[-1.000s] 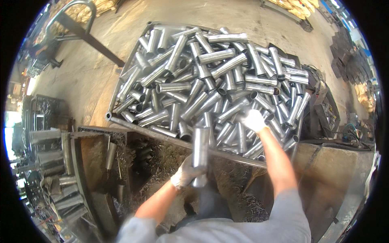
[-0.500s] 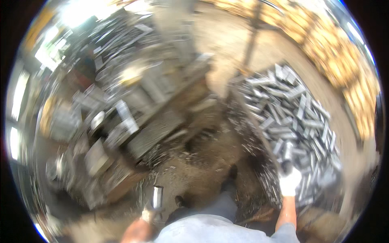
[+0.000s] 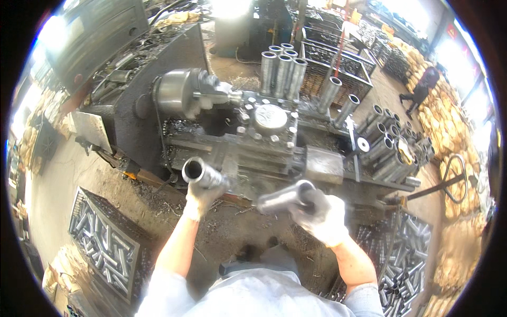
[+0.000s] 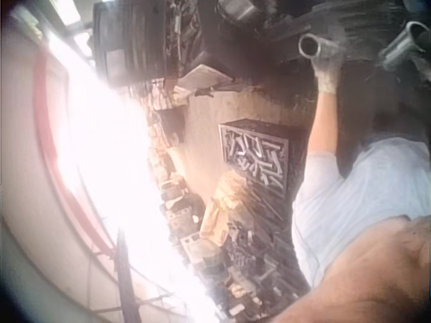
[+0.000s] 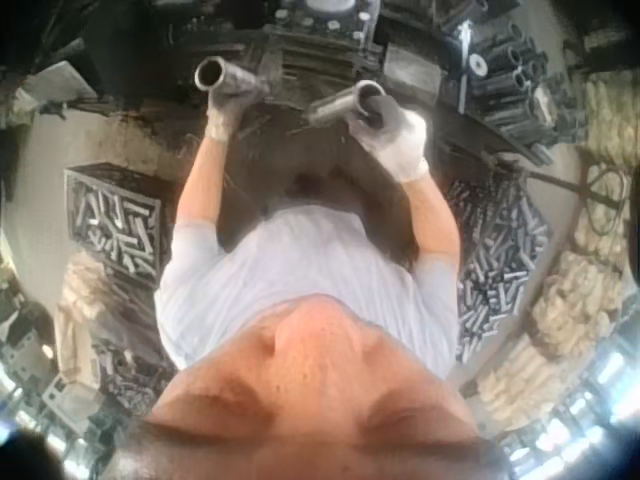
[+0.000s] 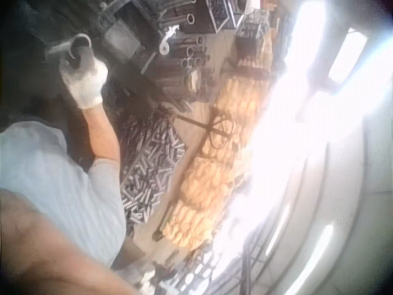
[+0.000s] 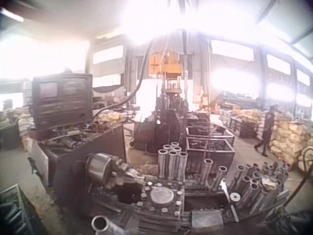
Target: The person operates a CNC lathe in a workshop, repeatedly picking up cylindrical metal parts from a bin, loading them into the machine's chuck, and then removing them to place them back into the bin. The person also adjusts the machine's control panel.
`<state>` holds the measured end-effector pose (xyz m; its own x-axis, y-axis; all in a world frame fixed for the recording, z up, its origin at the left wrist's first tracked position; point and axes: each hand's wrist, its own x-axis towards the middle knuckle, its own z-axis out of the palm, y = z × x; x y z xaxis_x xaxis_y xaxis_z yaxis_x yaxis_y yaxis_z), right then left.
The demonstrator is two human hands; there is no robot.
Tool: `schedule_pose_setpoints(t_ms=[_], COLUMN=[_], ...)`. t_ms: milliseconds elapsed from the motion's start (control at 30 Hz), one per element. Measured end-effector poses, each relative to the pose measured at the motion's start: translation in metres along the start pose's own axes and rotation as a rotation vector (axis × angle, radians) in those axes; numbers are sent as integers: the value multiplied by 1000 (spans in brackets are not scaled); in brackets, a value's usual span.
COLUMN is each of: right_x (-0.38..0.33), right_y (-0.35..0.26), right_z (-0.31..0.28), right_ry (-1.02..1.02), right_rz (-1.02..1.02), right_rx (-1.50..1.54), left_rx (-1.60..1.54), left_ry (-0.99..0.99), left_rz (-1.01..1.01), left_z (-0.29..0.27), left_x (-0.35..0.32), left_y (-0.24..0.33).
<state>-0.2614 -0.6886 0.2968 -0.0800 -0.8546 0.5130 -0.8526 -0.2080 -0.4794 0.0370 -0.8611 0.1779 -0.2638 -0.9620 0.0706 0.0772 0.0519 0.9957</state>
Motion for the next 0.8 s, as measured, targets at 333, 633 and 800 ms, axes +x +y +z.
schedule_pose_setpoints(t_ms=[333, 633, 800], right_x=[113, 316, 387], right_y=[-4, 38, 111], right_z=[45, 65, 203], right_ry=[-529, -354, -1090], right_rz=[-214, -90, 140], right_rx=[-218, 111, 5], left_rx=[413, 1014, 1678], left_ry=[-110, -17, -35], left_rz=[-94, 638, 446], left_z=[17, -73, -88], left_x=[114, 172, 300], left_y=[-38, 64, 111])
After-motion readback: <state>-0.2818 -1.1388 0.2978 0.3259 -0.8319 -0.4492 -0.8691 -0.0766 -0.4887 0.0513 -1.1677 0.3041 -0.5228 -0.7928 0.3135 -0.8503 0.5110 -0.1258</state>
